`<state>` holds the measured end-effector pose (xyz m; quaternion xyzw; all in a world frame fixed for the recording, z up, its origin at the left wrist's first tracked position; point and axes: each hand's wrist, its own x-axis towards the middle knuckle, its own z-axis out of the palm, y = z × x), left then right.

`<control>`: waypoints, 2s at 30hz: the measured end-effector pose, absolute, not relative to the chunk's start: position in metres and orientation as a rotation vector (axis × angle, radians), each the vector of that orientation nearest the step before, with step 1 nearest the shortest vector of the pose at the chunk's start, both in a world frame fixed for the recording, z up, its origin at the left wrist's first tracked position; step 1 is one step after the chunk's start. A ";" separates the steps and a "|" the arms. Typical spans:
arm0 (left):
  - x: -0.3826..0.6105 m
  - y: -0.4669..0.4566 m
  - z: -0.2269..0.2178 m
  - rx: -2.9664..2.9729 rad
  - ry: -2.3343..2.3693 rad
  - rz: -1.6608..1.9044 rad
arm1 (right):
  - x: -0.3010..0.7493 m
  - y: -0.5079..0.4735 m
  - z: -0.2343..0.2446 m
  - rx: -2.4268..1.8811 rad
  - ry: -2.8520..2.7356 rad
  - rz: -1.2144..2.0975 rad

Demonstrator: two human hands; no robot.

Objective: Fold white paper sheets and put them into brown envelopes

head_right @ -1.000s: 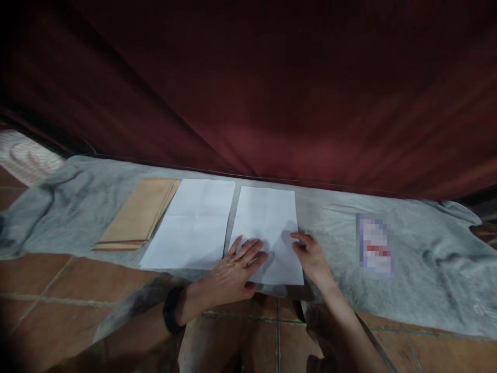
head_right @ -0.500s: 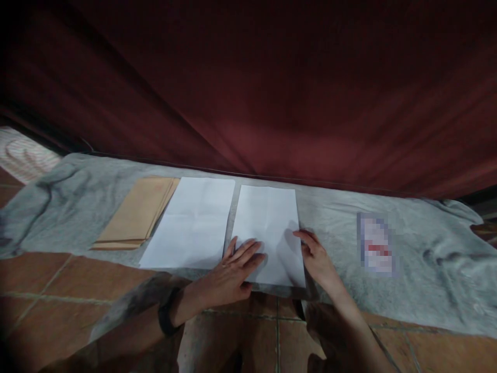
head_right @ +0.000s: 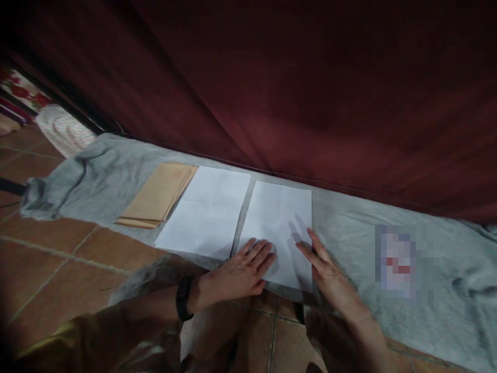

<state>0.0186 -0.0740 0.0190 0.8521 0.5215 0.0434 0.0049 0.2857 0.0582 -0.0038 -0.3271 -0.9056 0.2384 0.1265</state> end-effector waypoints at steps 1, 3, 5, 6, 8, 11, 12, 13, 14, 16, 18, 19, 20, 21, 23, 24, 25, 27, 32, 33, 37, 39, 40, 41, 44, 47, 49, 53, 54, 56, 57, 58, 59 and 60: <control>0.019 -0.074 0.020 2.665 1.628 0.136 | 0.286 0.060 -0.004 -0.940 -2.658 0.663; 0.018 -0.073 0.023 2.641 1.623 0.142 | 0.287 0.064 -0.006 -0.940 -2.679 0.583; 0.018 -0.072 0.028 2.604 1.622 0.148 | 0.287 0.066 -0.008 -0.955 -2.681 0.502; 0.018 -0.071 0.030 2.588 1.617 0.151 | 0.286 0.068 -0.009 -0.958 -2.683 0.472; 0.018 -0.070 0.035 2.566 1.595 0.154 | 0.285 0.070 -0.010 -0.954 -2.690 0.446; 0.016 -0.070 0.039 2.542 1.555 0.160 | 0.284 0.073 -0.010 -0.948 -2.689 0.463; 0.015 -0.070 0.039 2.530 1.550 0.164 | 0.284 0.074 -0.009 -0.957 -2.681 0.476; 0.013 -0.070 0.038 2.515 1.551 0.169 | 0.284 0.076 -0.007 -0.970 -2.672 0.491; 0.011 -0.070 0.037 2.499 1.556 0.175 | 0.283 0.077 -0.005 -0.985 -2.663 0.508; 0.005 -0.068 0.034 2.473 1.566 0.187 | 0.281 0.079 -0.003 -1.006 -2.646 0.524; -0.001 -0.065 0.032 2.460 1.574 0.188 | 0.278 0.081 -0.003 -1.017 -2.628 0.505; -0.003 -0.064 0.032 2.458 1.579 0.184 | 0.275 0.081 -0.003 -1.019 -2.620 0.483; -0.005 -0.063 0.032 2.457 1.586 0.181 | 0.273 0.081 -0.004 -1.017 -2.613 0.460; -0.006 -0.063 0.032 2.457 1.593 0.181 | 0.271 0.082 -0.005 -1.006 -2.611 0.440; -0.007 -0.063 0.034 2.452 1.604 0.198 | 0.269 0.082 -0.007 -0.963 -2.622 0.415; -0.007 -0.064 0.036 2.446 1.600 0.212 | 0.269 0.081 -0.007 -0.939 -2.634 0.414; -0.007 -0.064 0.037 2.441 1.588 0.229 | 0.269 0.081 -0.006 -0.917 -2.649 0.423; -0.006 -0.066 0.040 2.436 1.550 0.276 | 0.271 0.080 -0.003 -0.891 -2.674 0.465; -0.009 -0.069 0.048 2.400 1.455 0.408 | 0.274 0.079 0.006 -0.882 -2.678 0.592; -0.011 -0.069 0.051 2.382 1.428 0.409 | 0.273 0.079 0.007 -0.874 -2.683 0.597; -0.024 -0.064 0.065 2.272 1.276 0.381 | 0.269 0.079 0.009 -0.896 -2.684 0.585; -0.036 -0.060 0.072 2.179 1.160 0.387 | 0.269 0.079 0.010 -0.908 -2.668 0.616; -0.043 -0.058 0.074 2.119 1.115 0.405 | 0.269 0.078 0.011 -0.908 -2.657 0.638; -0.051 -0.056 0.076 2.049 1.110 0.448 | 0.270 0.078 0.013 -0.907 -2.646 0.662; -0.076 -0.052 0.074 1.778 1.302 0.608 | 0.274 0.077 0.019 -0.898 -2.625 0.718; -0.093 -0.047 0.062 1.617 1.436 0.764 | 0.276 0.076 0.022 -0.860 -2.619 0.771; -0.097 -0.043 0.050 1.692 1.460 0.830 | 0.276 0.077 0.021 -0.845 -2.605 0.791; -0.091 -0.033 0.031 1.986 1.477 0.788 | 0.272 0.079 0.012 -0.880 -2.548 0.812; -0.089 -0.030 0.027 2.043 1.481 0.771 | 0.271 0.080 0.010 -0.903 -2.526 0.815; -0.085 -0.025 0.021 2.108 1.521 0.741 | 0.268 0.082 0.007 -0.959 -2.476 0.819; -0.083 -0.023 0.018 2.118 1.558 0.734 | 0.266 0.082 0.005 -0.996 -2.447 0.823; -0.082 -0.020 0.015 2.119 1.602 0.730 | 0.265 0.083 0.004 -1.043 -2.414 0.828; -0.080 -0.018 0.013 2.111 1.651 0.731 | 0.263 0.083 0.003 -1.098 -2.379 0.835; -0.078 -0.016 0.011 2.095 1.698 0.732 | 0.261 0.084 0.001 -1.160 -2.342 0.843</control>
